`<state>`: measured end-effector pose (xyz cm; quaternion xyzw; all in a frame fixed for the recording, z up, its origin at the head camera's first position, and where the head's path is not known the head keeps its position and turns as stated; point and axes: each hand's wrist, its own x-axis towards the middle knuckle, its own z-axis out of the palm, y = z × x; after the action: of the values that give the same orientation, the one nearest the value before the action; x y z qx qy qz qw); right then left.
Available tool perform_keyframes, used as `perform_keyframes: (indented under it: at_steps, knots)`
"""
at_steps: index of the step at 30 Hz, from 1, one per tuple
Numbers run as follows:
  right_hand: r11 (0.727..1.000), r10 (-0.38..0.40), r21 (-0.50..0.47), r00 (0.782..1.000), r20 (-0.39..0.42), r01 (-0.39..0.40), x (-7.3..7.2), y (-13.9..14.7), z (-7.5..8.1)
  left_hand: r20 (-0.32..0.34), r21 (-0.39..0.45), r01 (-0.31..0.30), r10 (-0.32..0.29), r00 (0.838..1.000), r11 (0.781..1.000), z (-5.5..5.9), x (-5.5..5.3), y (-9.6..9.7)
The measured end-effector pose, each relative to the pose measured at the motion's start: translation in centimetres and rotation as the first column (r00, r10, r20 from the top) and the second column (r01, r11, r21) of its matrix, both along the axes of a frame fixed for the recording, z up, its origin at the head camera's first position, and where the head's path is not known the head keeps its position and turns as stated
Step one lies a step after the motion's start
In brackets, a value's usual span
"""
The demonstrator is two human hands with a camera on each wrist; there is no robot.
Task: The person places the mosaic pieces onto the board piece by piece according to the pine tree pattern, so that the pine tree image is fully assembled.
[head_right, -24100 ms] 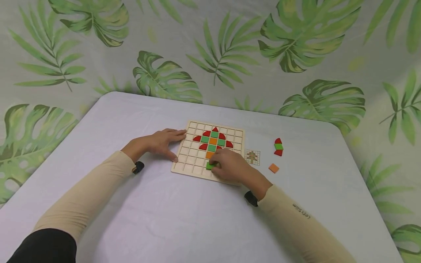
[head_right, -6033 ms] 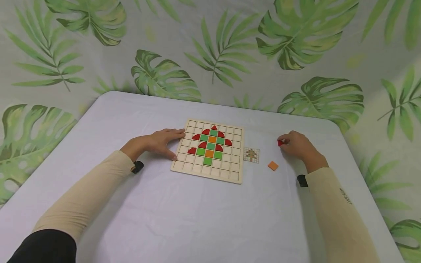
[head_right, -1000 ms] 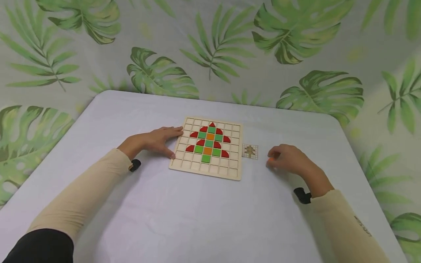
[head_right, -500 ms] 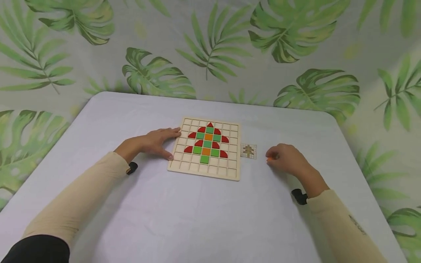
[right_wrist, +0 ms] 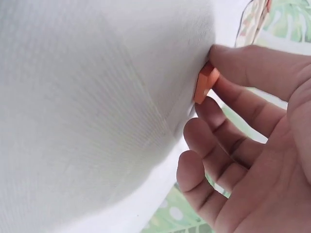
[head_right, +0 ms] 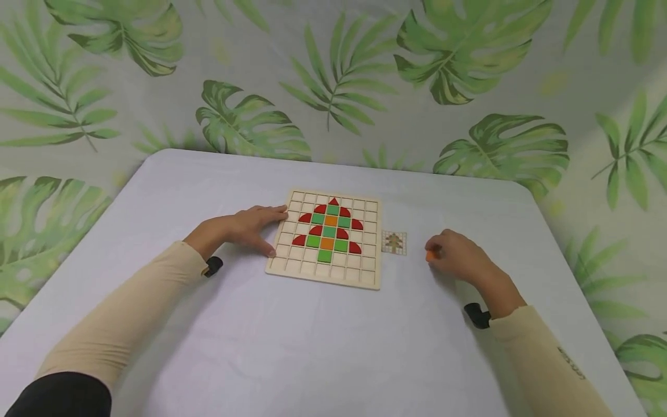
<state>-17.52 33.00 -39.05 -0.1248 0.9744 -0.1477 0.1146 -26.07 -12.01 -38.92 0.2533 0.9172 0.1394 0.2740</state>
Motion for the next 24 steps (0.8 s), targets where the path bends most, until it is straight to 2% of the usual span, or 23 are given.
perform_keyframes:
  at_steps: [7, 15, 20, 24]
  knots:
    - [0.999, 0.030, 0.032, 0.998, -0.053, -0.029, 0.2, 0.0, -0.6, 0.001, -0.002, -0.001, 0.001, 1.000, 1.000, -0.4, 0.0, -0.2]
    - [0.997, 0.062, -0.041, 0.981, -0.186, -0.070, 0.3, -0.6, 0.1, -0.017, 0.013, -0.010, 0.010, 1.000, 1.000, 0.0, -0.2, -0.1]
    - [0.995, 0.081, -0.042, 0.972, -0.221, -0.093, 0.1, -2.2, 0.4, -0.004, 0.016, -0.009, 0.009, 1.000, 1.000, -0.2, 0.0, -0.2]
    - [0.993, 0.086, -0.052, 0.965, -0.248, -0.102, 0.2, -4.6, 0.8, -0.006, 0.010, -0.011, 0.011, 1.000, 1.000, -0.4, 0.1, -0.4]
